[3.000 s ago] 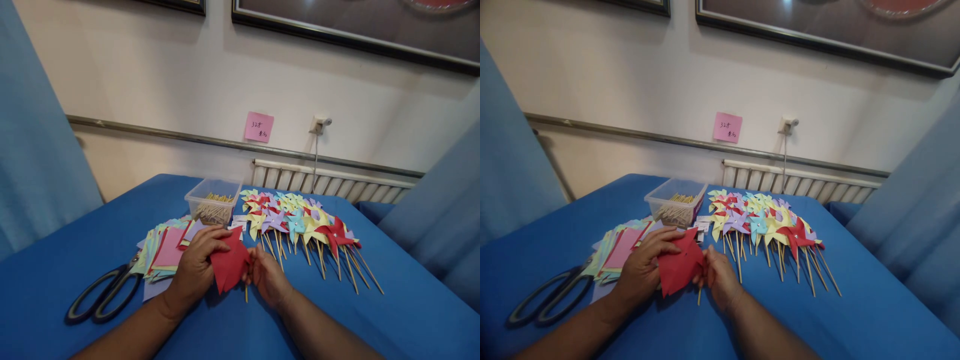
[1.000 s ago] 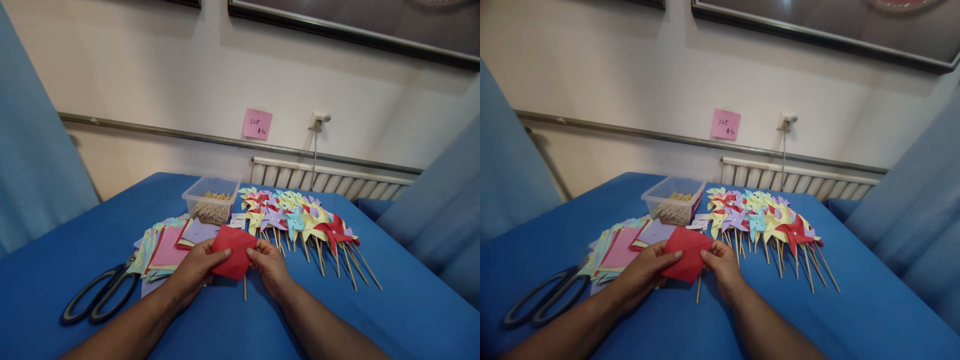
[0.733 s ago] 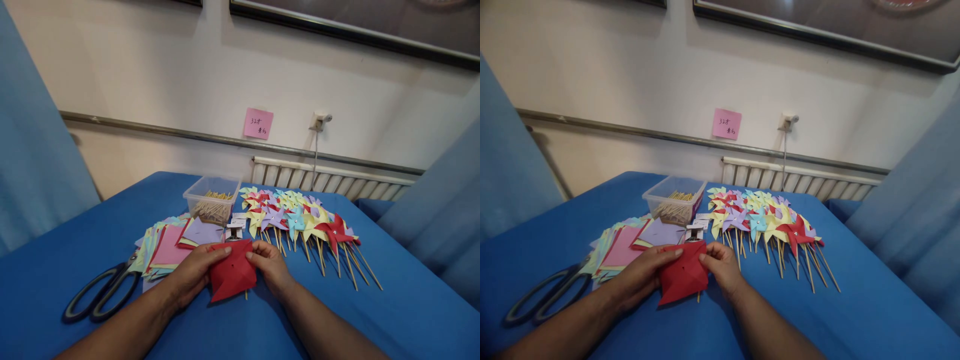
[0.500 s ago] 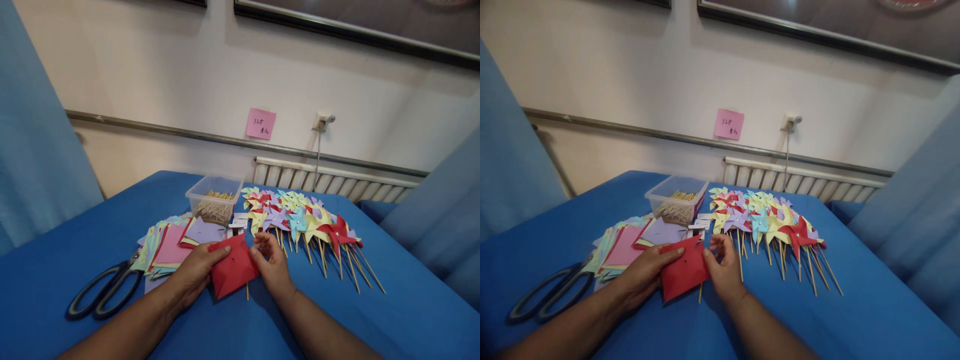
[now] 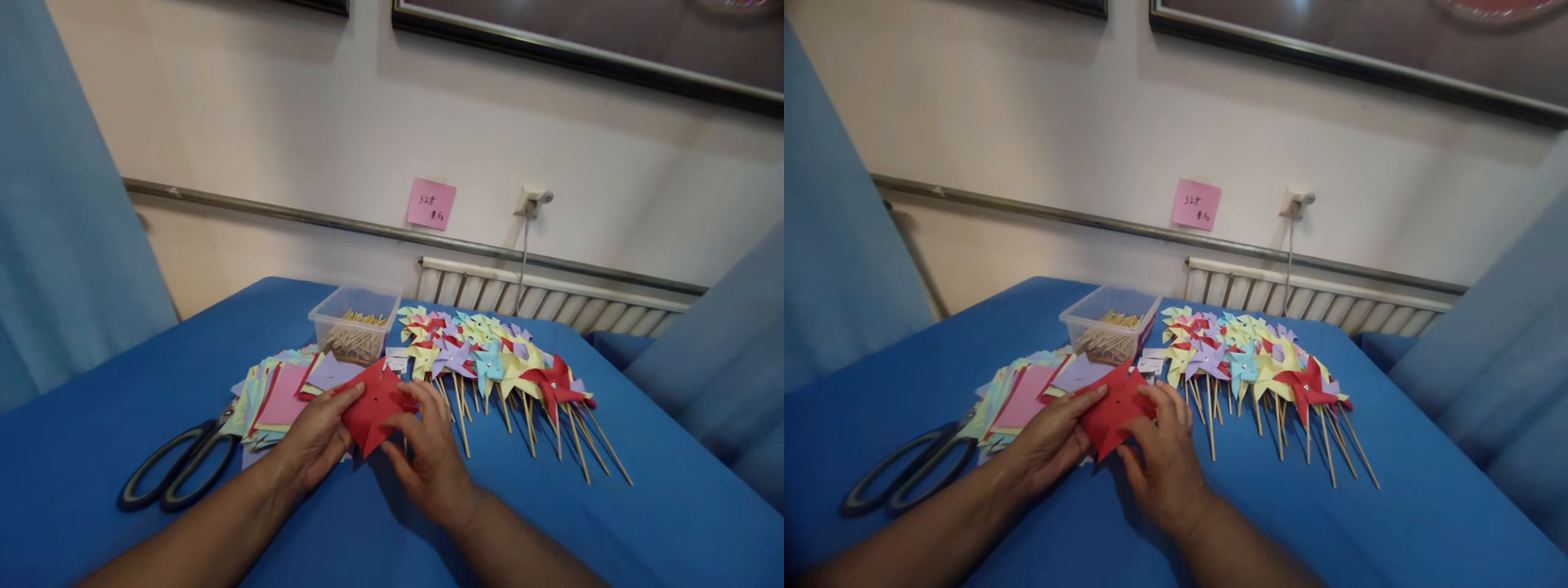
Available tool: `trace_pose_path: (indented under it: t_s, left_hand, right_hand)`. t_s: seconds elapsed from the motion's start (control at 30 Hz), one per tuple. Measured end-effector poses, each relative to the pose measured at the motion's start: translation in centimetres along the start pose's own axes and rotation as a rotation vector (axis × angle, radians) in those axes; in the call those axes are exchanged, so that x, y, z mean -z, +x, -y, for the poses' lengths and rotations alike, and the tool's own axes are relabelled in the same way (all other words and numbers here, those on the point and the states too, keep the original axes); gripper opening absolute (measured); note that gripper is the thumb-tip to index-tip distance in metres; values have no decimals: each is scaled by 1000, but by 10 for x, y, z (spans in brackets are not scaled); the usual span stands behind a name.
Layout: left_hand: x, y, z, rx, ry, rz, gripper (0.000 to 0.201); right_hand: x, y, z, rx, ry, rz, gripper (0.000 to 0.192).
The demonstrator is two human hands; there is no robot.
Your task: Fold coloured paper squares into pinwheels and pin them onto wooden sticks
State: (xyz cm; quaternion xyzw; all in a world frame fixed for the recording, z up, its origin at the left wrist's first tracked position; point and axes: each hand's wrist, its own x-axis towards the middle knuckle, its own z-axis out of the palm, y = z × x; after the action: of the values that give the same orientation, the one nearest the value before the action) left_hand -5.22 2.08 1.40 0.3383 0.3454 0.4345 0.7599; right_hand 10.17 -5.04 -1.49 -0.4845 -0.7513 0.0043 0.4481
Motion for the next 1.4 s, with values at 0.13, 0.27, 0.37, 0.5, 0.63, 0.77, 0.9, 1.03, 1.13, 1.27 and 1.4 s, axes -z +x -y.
trace_pose_path:
  t_s: [0.13,0.27,0.37,0.5,0.63,0.77,0.9,1.03,1.13,1.27,1.4]
  left_hand:
    - [-3,-2,0,-8,-24,-10,16]
    - [-9,-6,-1,3,0,-14,13]
    - [-11,-8,1,2,-4,-8,13]
    - [-11,-9,5,19,24,77,17]
    - [-9,-10,8,14,64,137,25]
    - [-6,-10,10,14,124,199,35]
    - [-6,-8,12,11,158,200,41]
    - [-8,-8,12,13,176,160,45]
    - [-9,-9,12,22,187,161,43]
    - [-10,-9,12,25,185,166,43]
    - [-9,-9,13,17,172,150,44]
  right_hand:
    - [-1,0,-4,14,43,-36,16]
    - [-3,0,-8,-59,135,-80,11]
    - [-5,1,-11,-149,213,-108,7]
    - [-8,2,-13,-238,276,-116,10]
    - [-9,1,-14,-293,315,-105,11]
    - [-9,3,-14,-344,360,-102,12]
    - [-9,4,-15,-371,385,-104,12]
    - [-11,2,-17,-369,380,-105,12]
    - [-13,1,-18,-364,373,-106,11]
    - [-13,0,-19,-360,367,-98,12]
    - [-13,0,-17,-364,381,-90,12]
